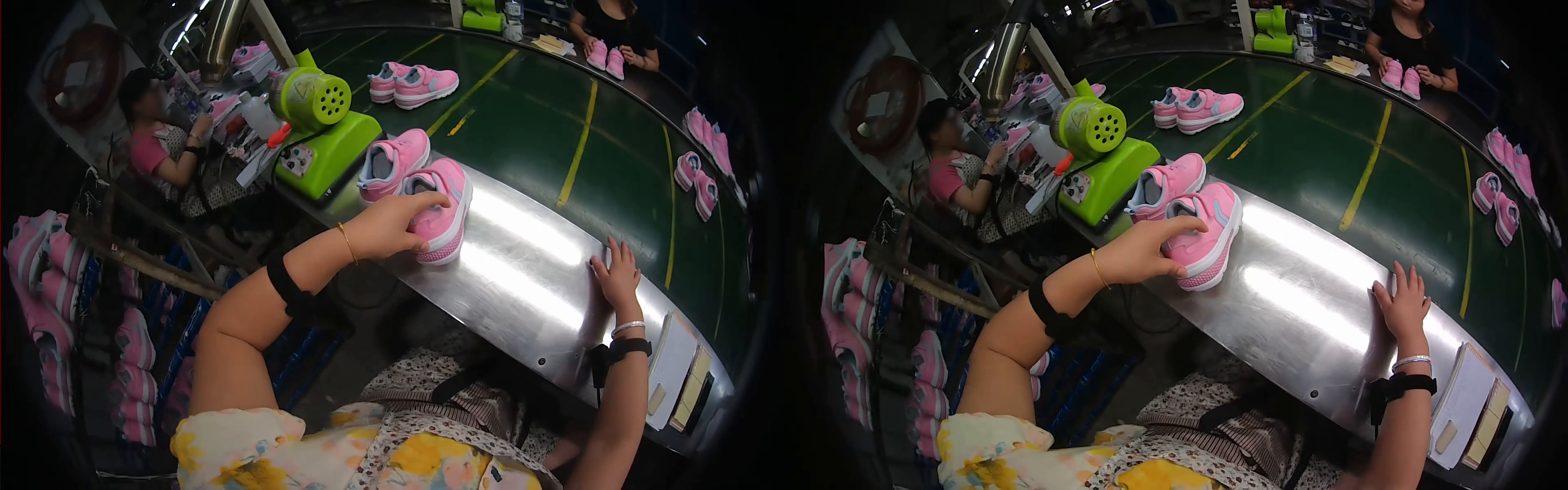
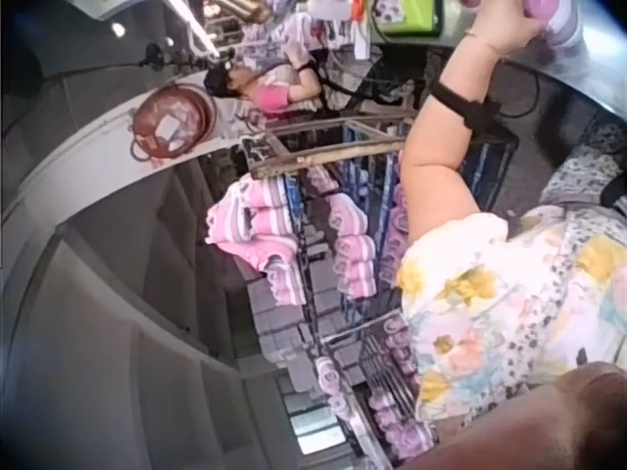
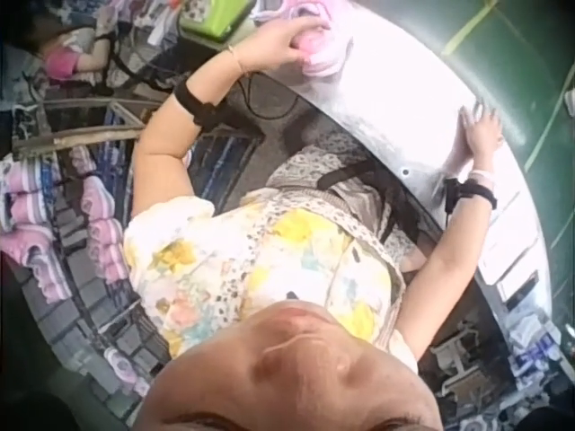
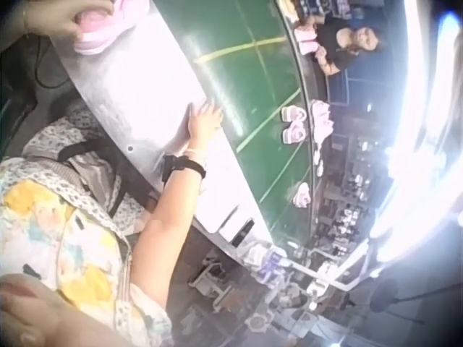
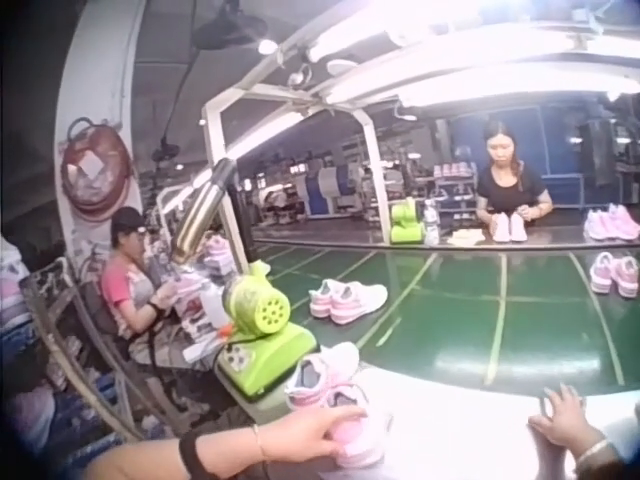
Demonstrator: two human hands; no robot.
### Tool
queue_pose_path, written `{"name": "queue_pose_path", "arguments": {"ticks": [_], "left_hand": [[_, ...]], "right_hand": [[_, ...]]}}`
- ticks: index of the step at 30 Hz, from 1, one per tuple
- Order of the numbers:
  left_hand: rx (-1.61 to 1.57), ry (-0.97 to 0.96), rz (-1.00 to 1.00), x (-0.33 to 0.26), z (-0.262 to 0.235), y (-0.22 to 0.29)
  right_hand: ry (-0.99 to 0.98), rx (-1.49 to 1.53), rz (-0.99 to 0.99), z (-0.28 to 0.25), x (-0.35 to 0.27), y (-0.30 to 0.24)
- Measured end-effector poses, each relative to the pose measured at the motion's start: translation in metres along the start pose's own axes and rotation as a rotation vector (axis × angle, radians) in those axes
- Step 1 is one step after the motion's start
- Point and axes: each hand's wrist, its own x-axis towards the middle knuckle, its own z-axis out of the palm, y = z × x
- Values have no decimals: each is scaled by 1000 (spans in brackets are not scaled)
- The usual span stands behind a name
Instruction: Trimming loose threads and inspecting pink sneakers on a production conveyor belt.
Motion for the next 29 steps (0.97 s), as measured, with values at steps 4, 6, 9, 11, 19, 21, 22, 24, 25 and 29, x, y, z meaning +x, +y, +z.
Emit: {"name": "queue_pose_path", "arguments": {"ticks": [4,6,9,11,19,21,22,24,25,29], "left_hand": [[-187,15,-170,-21,-4,40],[-133,78,-141,-34,-5,53],[-71,195,-113,-53,-12,78],[-50,266,-127,-69,-17,92],[-138,564,-265,-129,-29,95],[-152,619,-283,-142,-31,88],[-157,664,-324,-147,-32,86],[-156,720,-366,-156,-35,77],[-103,767,-373,-160,-37,70],[-134,966,-469,-171,-46,32]], "right_hand": [[-51,-45,64,6,11,22],[-48,-57,59,7,11,21],[-63,-65,56,3,10,18],[-51,-61,36,6,11,20],[-6,-97,3,15,18,38],[-33,-101,1,13,19,37],[7,-107,-19,17,21,41],[-1,-104,-12,15,19,36],[-12,-106,8,12,18,34],[-47,-78,-1,11,23,33]]}}
